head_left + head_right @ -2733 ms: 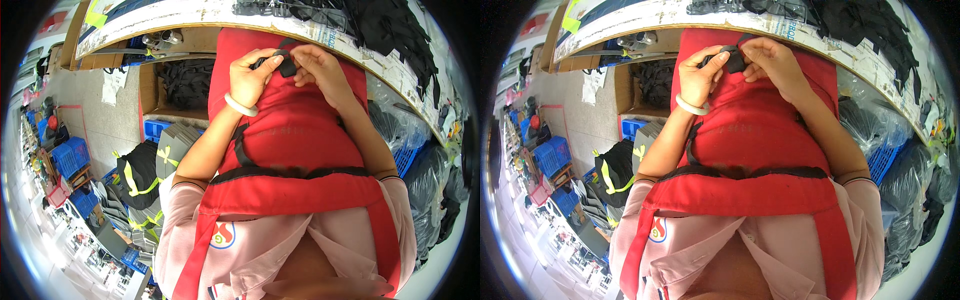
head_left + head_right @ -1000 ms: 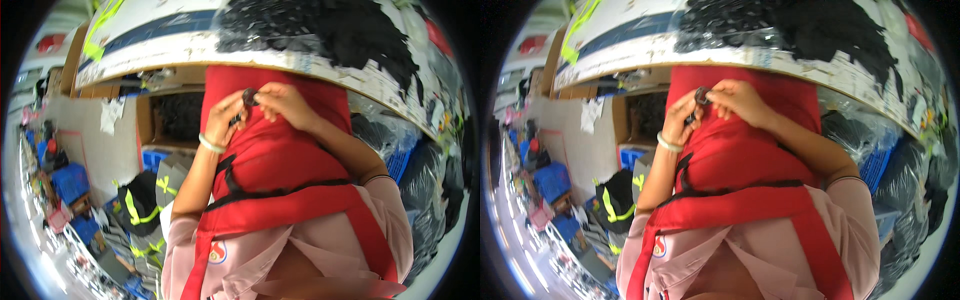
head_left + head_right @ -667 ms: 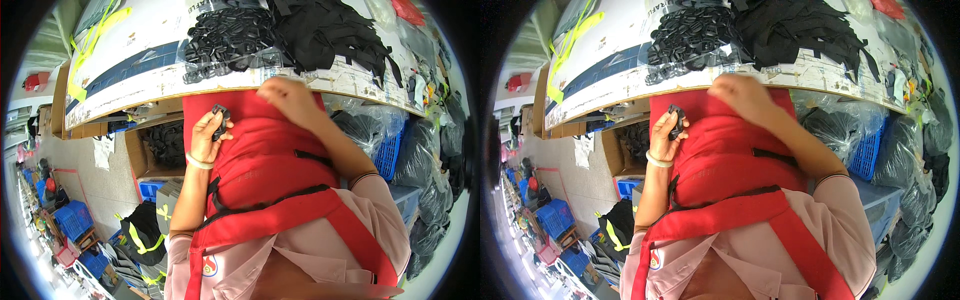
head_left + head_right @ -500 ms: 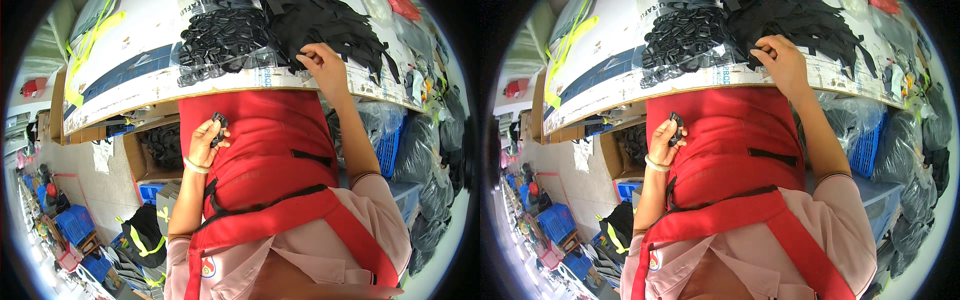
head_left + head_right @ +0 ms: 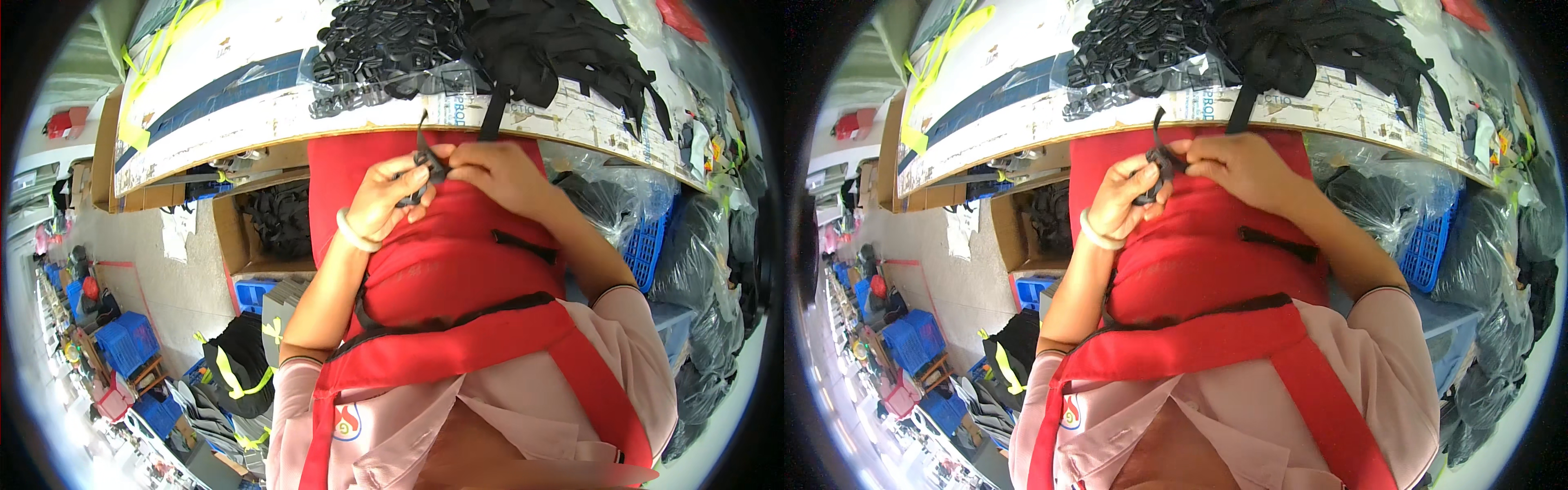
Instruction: Assembling plastic buckles and hardware onto black fabric straps.
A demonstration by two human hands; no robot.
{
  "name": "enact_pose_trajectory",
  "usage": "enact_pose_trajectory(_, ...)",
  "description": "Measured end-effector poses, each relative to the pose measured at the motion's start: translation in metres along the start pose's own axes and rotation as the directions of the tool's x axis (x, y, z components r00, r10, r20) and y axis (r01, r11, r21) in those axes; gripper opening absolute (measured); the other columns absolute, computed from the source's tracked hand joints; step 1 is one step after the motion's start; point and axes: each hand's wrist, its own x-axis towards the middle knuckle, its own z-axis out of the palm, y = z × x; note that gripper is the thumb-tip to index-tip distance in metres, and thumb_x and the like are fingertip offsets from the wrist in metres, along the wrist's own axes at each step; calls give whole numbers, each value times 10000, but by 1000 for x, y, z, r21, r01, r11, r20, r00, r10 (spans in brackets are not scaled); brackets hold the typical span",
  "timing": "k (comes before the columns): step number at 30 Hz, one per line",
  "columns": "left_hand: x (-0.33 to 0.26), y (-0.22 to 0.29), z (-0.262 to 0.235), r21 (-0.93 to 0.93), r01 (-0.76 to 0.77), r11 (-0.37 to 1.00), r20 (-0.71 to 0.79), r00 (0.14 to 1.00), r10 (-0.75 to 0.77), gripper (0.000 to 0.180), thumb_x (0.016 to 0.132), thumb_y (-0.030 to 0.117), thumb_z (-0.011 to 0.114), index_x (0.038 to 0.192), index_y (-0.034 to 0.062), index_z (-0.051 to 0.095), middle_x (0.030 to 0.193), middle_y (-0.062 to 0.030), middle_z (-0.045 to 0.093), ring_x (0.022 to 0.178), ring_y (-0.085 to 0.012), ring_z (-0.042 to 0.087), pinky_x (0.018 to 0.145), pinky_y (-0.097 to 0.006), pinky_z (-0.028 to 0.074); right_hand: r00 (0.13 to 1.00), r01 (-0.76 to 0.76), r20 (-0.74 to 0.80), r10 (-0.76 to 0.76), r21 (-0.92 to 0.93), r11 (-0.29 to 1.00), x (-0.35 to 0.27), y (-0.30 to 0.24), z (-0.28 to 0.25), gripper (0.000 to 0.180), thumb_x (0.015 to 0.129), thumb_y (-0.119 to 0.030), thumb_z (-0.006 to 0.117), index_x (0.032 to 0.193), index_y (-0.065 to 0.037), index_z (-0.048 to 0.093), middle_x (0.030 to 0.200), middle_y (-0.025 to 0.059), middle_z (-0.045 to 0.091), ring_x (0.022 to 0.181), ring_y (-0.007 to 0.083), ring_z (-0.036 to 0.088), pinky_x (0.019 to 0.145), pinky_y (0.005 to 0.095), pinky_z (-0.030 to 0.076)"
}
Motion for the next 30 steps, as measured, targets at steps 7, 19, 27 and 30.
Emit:
enact_pose_trajectory(7,-11,-4,-15,180,-24,983,-125,991,47,229,920,138,600,1034,-54,649,905,-110,623,584,-102,503,438,-203,368,989,-91,124,74,132,987,-15,17,23,167,872,-188,628,958,-45,620,825,81,629,700,203,574,639,300,445)
enact_pose_trajectory(19,-22,-4,4,91,-123,988,-212,967,140,194,902,96,624,1046,-30,657,768,-62,617,588,-98,536,453,-211,399,946,-324,162,281,401,857,7,-23,43,159,895,-132,607,983,-4,638,598,8,540,523,67,504,508,233,383)
enact_pose_trajectory(27,-30,-13,-9,451,-149,880,-426,830,359,128,872,87,668,925,-27,688,740,-34,624,520,-42,501,448,-183,400,910,-415,265,320,525,743,11,-38,29,185,958,-203,536,990,-29,591,679,7,597,480,40,519,414,180,398)
enact_pose_trajectory(30,-30,-18,-5,625,-131,770,-397,795,458,111,836,13,673,942,-10,696,699,-5,581,531,-46,501,462,-199,395,896,-443,293,333,558,702,11,-33,45,202,958,-221,542,951,-25,590,669,18,595,430,45,495,373,184,378)
